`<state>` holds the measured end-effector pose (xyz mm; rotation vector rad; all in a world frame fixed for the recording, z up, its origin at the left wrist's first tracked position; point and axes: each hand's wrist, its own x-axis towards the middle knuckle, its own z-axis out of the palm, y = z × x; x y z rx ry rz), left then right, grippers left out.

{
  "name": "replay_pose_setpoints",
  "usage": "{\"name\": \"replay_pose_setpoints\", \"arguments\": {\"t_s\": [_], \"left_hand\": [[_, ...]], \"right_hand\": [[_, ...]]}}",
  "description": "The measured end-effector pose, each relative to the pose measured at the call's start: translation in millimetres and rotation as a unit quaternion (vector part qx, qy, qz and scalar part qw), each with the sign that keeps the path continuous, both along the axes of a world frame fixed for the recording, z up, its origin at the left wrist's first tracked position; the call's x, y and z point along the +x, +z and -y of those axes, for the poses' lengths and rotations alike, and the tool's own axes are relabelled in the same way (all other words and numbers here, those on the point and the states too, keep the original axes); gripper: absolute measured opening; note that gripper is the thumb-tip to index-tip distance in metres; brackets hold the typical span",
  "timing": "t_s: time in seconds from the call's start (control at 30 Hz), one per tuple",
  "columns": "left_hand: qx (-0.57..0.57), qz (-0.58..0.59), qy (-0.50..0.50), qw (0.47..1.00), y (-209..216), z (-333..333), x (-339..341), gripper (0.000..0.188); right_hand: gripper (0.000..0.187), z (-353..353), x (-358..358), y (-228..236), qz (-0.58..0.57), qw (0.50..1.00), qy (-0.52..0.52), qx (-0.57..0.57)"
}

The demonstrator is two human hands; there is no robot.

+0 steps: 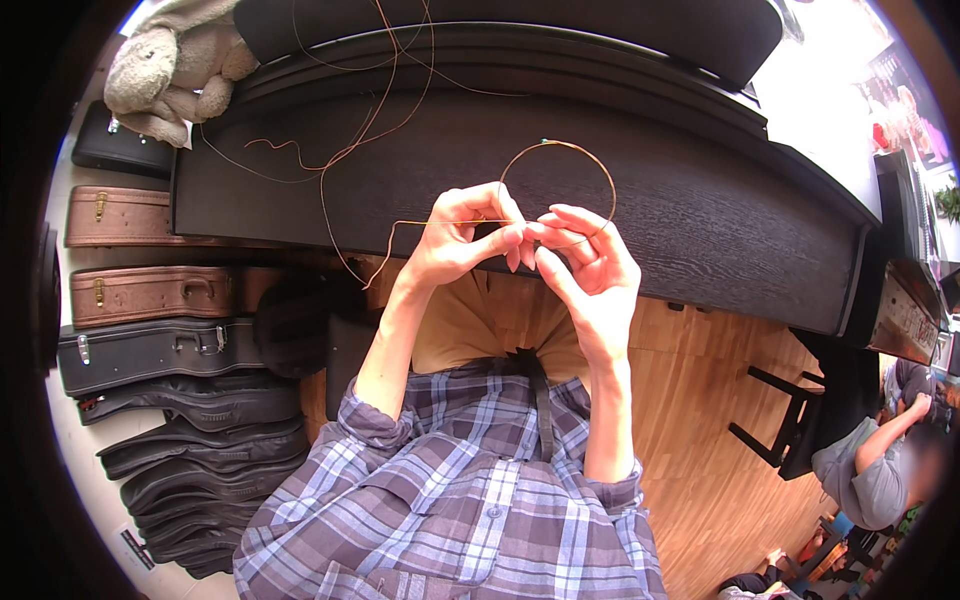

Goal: The person sits and repeatedly ties knots in a thin string or wire using both hands. They form loops, pull the ends through, and tighten the knot multiple times over the course of the clip.

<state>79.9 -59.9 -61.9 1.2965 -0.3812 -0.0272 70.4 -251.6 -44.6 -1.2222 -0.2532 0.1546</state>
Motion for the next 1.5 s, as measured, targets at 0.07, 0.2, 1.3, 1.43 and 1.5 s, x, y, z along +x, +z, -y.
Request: {"name": "replay_pose_setpoints", "arguments": {"t_s": [0.07,0.2,1.3,1.43,1.5], "left_hand": [[-0.008,-0.013,0.004,1.0,-1.0,0.3,-0.1,0.013],[-0.065,-0.019,0.026,0.997,-3.2,0.5,0.3,0.013],[-0.094,-0.017,0.107,0.99,-2.9,0.1,3.3,0.01],[-0.097,-0.026,0.101,0.99,-2.1,0.3,3.0,0.012],[-0.091,-0.016,0.099,0.991,-2.1,1.5,3.1,0.013]], "right_hand": [[0.046,-1.5,-0.3,1.0,0.011,0.999,-0.02,-0.041],[0.043,-2.9,-1.6,1.2,0.017,0.996,-0.047,-0.075],[0.029,36.5,0.5,16.2,-0.051,0.994,-0.026,-0.094],[0.042,32.3,-0.6,8.8,0.0,0.994,-0.028,-0.106],[0.048,33.8,0.0,7.0,-0.041,0.999,0.006,-0.031]]}}
